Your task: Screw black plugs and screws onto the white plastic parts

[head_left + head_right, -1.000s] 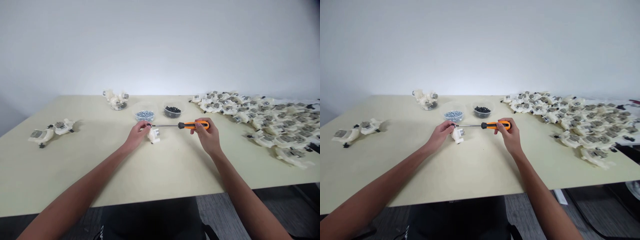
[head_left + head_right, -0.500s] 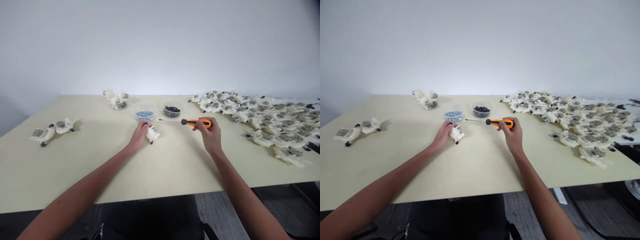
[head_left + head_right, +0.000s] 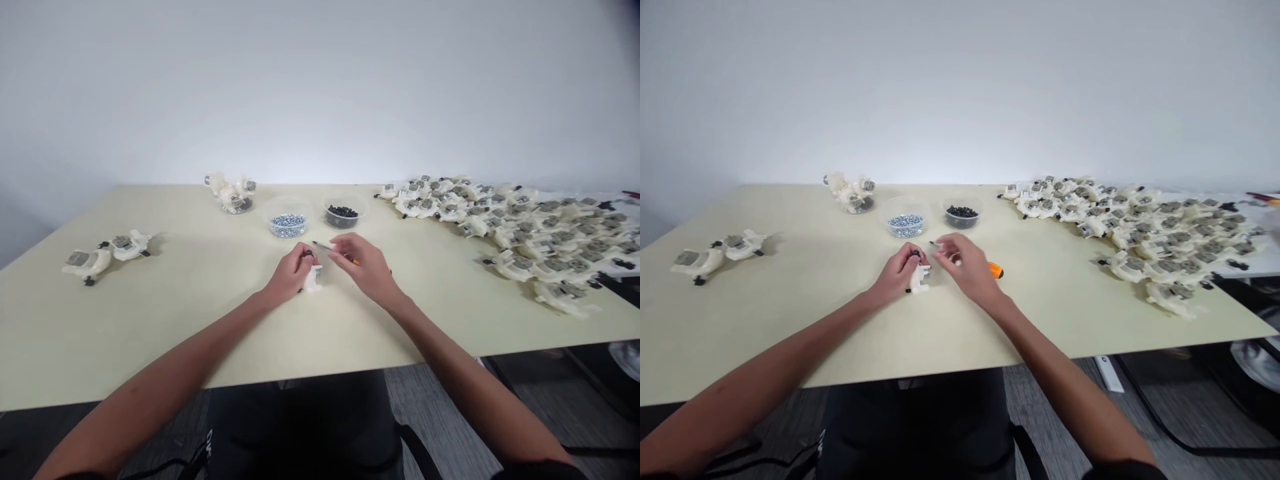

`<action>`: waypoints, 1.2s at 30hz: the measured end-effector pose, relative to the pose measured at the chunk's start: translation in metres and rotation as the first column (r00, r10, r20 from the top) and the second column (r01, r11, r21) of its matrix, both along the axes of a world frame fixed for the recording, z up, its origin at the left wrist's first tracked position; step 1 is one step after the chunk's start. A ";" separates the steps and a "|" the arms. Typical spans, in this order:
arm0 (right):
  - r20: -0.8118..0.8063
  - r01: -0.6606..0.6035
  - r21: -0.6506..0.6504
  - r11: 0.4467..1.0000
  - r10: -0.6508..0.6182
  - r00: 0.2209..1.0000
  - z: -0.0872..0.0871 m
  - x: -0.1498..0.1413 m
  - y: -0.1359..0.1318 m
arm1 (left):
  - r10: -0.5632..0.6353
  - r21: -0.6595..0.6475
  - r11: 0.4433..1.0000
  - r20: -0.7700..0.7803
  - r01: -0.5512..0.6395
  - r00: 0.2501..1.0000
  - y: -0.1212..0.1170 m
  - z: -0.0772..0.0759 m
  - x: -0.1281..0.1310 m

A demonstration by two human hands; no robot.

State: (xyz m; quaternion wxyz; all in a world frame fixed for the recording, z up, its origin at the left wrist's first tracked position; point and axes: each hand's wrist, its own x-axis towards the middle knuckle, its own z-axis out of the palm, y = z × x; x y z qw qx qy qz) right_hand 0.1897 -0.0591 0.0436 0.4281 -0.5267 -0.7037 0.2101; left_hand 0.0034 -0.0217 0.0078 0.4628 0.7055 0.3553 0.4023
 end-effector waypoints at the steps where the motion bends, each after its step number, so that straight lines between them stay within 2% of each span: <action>1: -0.058 -0.082 -0.034 0.996 0.080 0.995 0.004 -0.012 0.004 | 0.007 0.050 0.999 -0.030 -0.006 1.000 0.000 -0.001 -0.001; 3: -0.116 -0.169 -0.075 0.983 0.160 0.980 0.006 -0.027 0.012 | 0.030 0.105 0.994 -0.056 -0.024 0.998 0.000 -0.003 -0.002; 5: -0.173 -0.206 -0.105 0.973 0.186 0.967 0.003 -0.030 0.018 | 0.038 0.114 0.993 -0.052 -0.032 0.998 0.000 -0.003 -0.002; 8: -0.257 -0.304 -0.141 0.942 0.262 0.930 -0.005 -0.019 0.023 | 0.003 0.098 0.995 -0.035 0.000 0.999 0.000 -0.003 -0.002; 11: -0.250 -0.364 -0.142 0.921 0.322 0.913 -0.009 -0.007 0.025 | -0.059 0.076 0.995 -0.014 0.060 0.998 -0.001 -0.002 -0.001; 15: -0.247 -0.340 -0.135 0.931 0.301 0.921 -0.012 -0.006 0.027 | -0.072 0.111 0.991 0.027 0.069 0.997 -0.002 -0.005 -0.001; 20: -0.322 -0.323 -0.120 0.939 0.271 0.907 -0.018 -0.014 0.026 | -0.134 0.027 0.991 0.151 0.131 0.979 0.002 -0.013 -0.001; 27: -0.397 -0.310 -0.145 0.940 0.232 0.888 -0.020 -0.023 0.023 | -0.160 -0.038 0.982 0.341 0.184 0.926 0.008 -0.018 0.003; 36: -0.497 -0.268 -0.154 0.951 0.160 0.853 -0.024 -0.031 0.026 | -0.166 -0.110 0.968 0.385 0.224 0.908 0.008 -0.021 0.002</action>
